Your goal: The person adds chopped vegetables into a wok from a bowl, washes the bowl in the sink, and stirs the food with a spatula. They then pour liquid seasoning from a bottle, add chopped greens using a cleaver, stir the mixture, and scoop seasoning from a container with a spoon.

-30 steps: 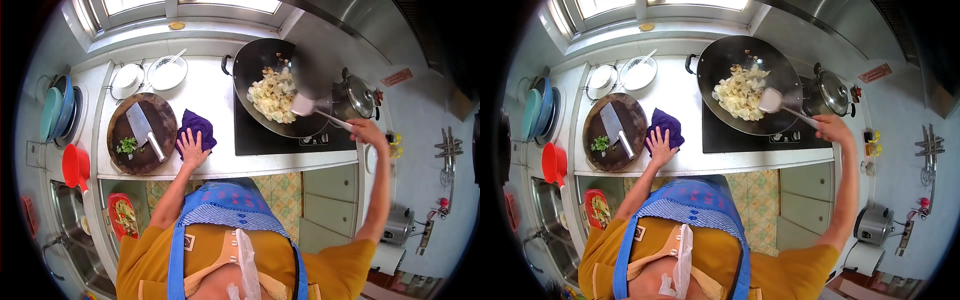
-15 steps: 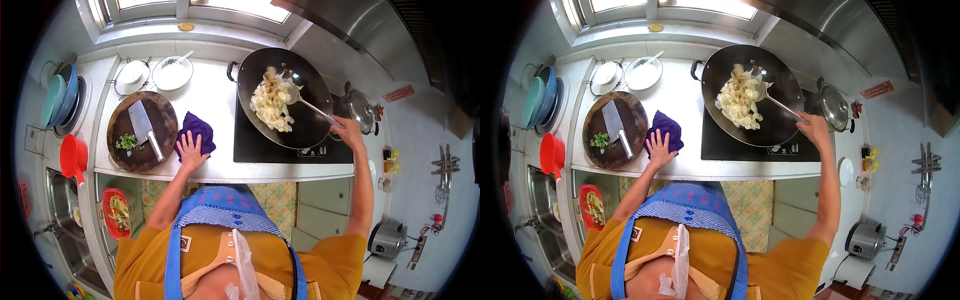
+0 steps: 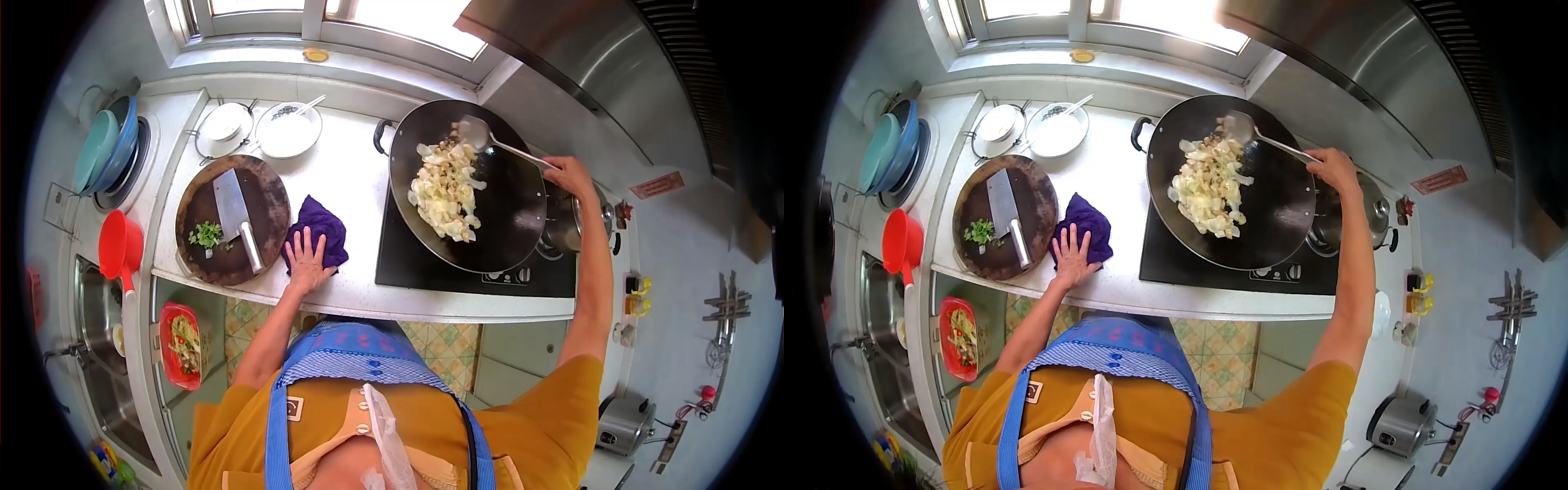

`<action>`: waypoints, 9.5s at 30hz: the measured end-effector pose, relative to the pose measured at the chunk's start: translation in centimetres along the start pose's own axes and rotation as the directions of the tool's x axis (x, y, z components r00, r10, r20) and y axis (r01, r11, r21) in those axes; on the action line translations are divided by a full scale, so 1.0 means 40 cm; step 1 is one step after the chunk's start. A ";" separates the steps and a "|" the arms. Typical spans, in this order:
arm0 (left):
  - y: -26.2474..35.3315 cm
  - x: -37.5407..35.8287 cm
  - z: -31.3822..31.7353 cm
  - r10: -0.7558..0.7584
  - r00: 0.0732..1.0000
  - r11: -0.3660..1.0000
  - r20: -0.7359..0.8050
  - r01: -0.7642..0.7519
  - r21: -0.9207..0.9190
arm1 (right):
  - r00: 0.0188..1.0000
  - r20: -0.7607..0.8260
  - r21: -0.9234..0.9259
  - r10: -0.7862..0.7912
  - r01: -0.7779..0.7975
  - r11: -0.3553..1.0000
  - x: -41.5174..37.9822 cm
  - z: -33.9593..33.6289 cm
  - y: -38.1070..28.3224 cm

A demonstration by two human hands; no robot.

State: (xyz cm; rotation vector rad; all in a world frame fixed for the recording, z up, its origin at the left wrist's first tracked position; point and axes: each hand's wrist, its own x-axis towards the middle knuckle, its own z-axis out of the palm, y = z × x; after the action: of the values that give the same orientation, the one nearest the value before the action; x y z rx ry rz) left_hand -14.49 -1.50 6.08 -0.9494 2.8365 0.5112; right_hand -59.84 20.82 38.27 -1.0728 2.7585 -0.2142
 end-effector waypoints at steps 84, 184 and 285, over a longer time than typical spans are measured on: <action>-0.005 0.001 0.022 0.029 0.998 0.999 -0.060 -0.026 0.039 | 0.985 0.121 -0.494 0.126 -0.051 0.868 -0.414 -0.051 -0.117; 0.004 0.009 0.016 0.021 0.999 1.000 -0.038 -0.021 0.012 | 0.902 -0.424 -0.040 -0.077 0.066 0.997 -0.314 0.362 -0.267; 0.008 0.002 -0.010 -0.008 0.999 1.000 0.053 0.009 -0.008 | 0.910 -0.362 -0.106 -0.202 0.175 0.979 -0.460 0.151 -0.152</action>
State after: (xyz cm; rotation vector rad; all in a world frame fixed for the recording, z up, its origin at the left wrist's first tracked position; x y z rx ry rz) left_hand -14.74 -1.42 6.53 -0.9346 2.7846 0.5399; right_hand -41.23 28.45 35.56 -1.4563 3.0051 -0.3847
